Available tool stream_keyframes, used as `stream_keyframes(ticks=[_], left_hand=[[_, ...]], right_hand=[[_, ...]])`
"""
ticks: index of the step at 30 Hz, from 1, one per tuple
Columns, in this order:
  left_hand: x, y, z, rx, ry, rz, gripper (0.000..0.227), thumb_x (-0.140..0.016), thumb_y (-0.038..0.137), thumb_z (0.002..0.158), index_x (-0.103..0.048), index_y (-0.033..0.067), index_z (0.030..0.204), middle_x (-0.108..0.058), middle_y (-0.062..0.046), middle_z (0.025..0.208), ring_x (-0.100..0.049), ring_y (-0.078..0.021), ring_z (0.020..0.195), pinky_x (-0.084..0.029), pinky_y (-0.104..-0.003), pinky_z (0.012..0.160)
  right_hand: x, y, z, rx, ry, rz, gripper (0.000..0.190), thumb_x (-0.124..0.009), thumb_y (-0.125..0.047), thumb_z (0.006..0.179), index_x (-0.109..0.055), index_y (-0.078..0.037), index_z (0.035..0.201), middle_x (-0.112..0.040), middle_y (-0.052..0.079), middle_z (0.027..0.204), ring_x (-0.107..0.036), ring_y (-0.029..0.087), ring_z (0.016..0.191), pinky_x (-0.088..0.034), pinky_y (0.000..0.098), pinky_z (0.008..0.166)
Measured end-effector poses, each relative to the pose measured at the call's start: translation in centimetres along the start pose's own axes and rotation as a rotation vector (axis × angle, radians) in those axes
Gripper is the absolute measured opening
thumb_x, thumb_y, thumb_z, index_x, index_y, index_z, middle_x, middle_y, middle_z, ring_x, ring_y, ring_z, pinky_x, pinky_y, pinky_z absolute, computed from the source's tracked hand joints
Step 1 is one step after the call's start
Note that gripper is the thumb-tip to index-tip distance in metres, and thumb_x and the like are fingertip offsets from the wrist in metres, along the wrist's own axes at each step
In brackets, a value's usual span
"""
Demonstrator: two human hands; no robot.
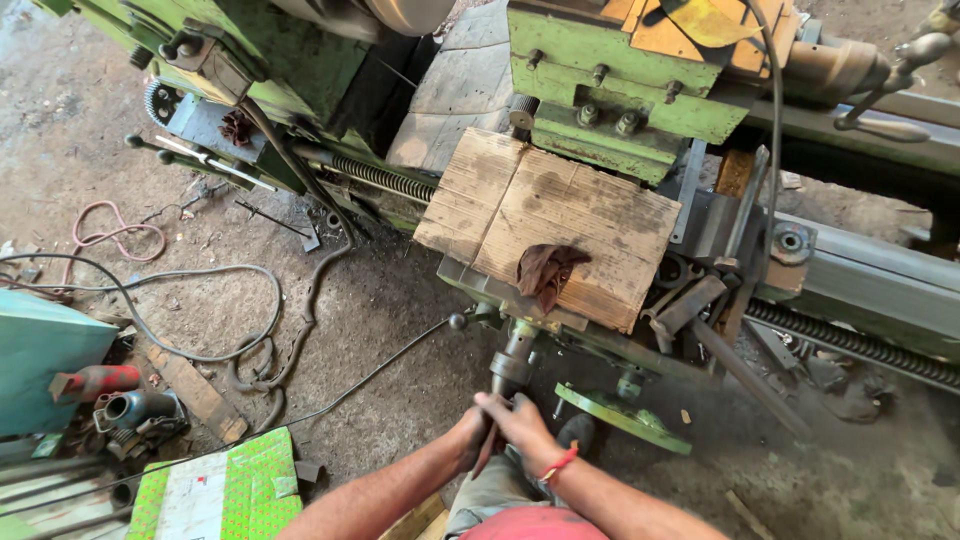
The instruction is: The person operates a green milling machine, using both hands to turn the control levers and wheels to adjust the machine's position. The person repeatedly moves the controls back and forth while the machine is running.
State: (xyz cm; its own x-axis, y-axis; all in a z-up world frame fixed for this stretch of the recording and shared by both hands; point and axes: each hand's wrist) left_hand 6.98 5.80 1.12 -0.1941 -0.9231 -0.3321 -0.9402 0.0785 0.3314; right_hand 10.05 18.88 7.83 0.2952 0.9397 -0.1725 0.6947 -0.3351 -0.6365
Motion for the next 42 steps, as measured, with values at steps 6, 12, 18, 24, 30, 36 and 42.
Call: stream_keyframes(ticks=[6, 12, 18, 24, 30, 36, 42], left_hand=[[0.0, -0.8, 0.9, -0.039, 0.030, -0.040, 0.033, -0.051, 0.042, 0.100, -0.062, 0.0129, 0.090, -0.055, -0.003, 0.066, -0.050, -0.0178, 0.054, -0.039, -0.033, 0.048], [-1.4, -1.6, 0.6, -0.125, 0.171, 0.001, 0.038, -0.051, 0.040, 0.100, -0.062, 0.0046, 0.092, -0.055, -0.008, 0.067, -0.050, -0.0203, 0.053, -0.037, -0.037, 0.046], [-1.8, -2.2, 1.3, -0.191, 0.206, -0.012, 0.040, -0.048, 0.042, 0.100, -0.060, 0.0042, 0.096, -0.058, -0.009, 0.071, -0.052, -0.0203, 0.054, -0.038, -0.036, 0.046], [-3.0, -3.9, 2.6, -0.382, 0.206, -0.263, 0.028, -0.053, 0.023, 0.098, -0.063, -0.0033, 0.102, -0.067, -0.009, 0.091, -0.063, -0.0161, 0.080, -0.054, -0.036, 0.068], [-3.7, -4.6, 2.9, -0.453, 0.240, -0.210, 0.023, -0.058, 0.017, 0.096, -0.064, -0.0045, 0.101, -0.066, -0.010, 0.090, -0.061, -0.0163, 0.079, -0.050, -0.036, 0.067], [-4.6, -5.2, 2.6, -0.469, 0.434, 0.049, 0.029, -0.060, 0.024, 0.094, -0.068, -0.0035, 0.093, -0.070, -0.009, 0.082, -0.063, -0.0154, 0.074, -0.050, -0.037, 0.065], [-4.9, -5.5, 2.7, -0.487, 0.493, 0.140, 0.033, -0.061, 0.028, 0.094, -0.069, -0.0036, 0.090, -0.072, -0.008, 0.081, -0.064, -0.0145, 0.073, -0.052, -0.037, 0.065]], right_hand=[[-0.7, 0.0, -1.8, 0.159, 0.068, -0.036, 0.053, -0.078, -0.049, 0.082, -0.070, 0.001, 0.098, -0.069, 0.006, 0.077, -0.062, 0.012, 0.064, -0.048, 0.0290, 0.051], [0.3, 0.5, -1.6, 0.150, 0.004, 0.095, 0.043, -0.075, -0.043, 0.086, -0.072, -0.001, 0.093, -0.068, 0.004, 0.077, -0.061, 0.012, 0.066, -0.047, 0.0285, 0.054], [1.3, 1.0, -1.2, 0.139, -0.076, 0.136, 0.036, -0.074, -0.039, 0.088, -0.074, -0.003, 0.094, -0.070, 0.001, 0.084, -0.063, 0.009, 0.077, -0.051, 0.0270, 0.068], [3.0, 1.9, -0.5, 0.156, -0.196, 0.167, 0.033, -0.071, -0.038, 0.091, -0.074, -0.006, 0.100, -0.070, -0.001, 0.091, -0.063, 0.008, 0.084, -0.051, 0.0256, 0.076], [4.6, 2.7, 0.6, 0.163, -0.313, 0.191, 0.033, -0.071, -0.034, 0.094, -0.071, -0.005, 0.108, -0.070, -0.001, 0.100, -0.062, 0.008, 0.093, -0.051, 0.0248, 0.083], [5.3, 2.3, 0.3, 0.052, -0.401, 0.327, 0.033, -0.071, -0.028, 0.092, -0.068, -0.004, 0.115, -0.070, 0.001, 0.104, -0.065, 0.010, 0.096, -0.054, 0.0276, 0.086], [6.4, 1.9, 0.5, 0.018, -0.462, 0.267, 0.040, -0.070, -0.030, 0.094, -0.067, -0.006, 0.126, -0.070, 0.001, 0.106, -0.064, 0.010, 0.096, -0.052, 0.0283, 0.084]])
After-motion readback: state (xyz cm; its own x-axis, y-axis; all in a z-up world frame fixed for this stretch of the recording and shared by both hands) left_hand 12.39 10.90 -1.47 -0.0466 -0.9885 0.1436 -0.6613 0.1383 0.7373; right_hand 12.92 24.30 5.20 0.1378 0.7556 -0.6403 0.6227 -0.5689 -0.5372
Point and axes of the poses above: each hand's wrist, its own z-axis towards the middle knuckle, its own x-axis out of the back of the hand, y = z × x
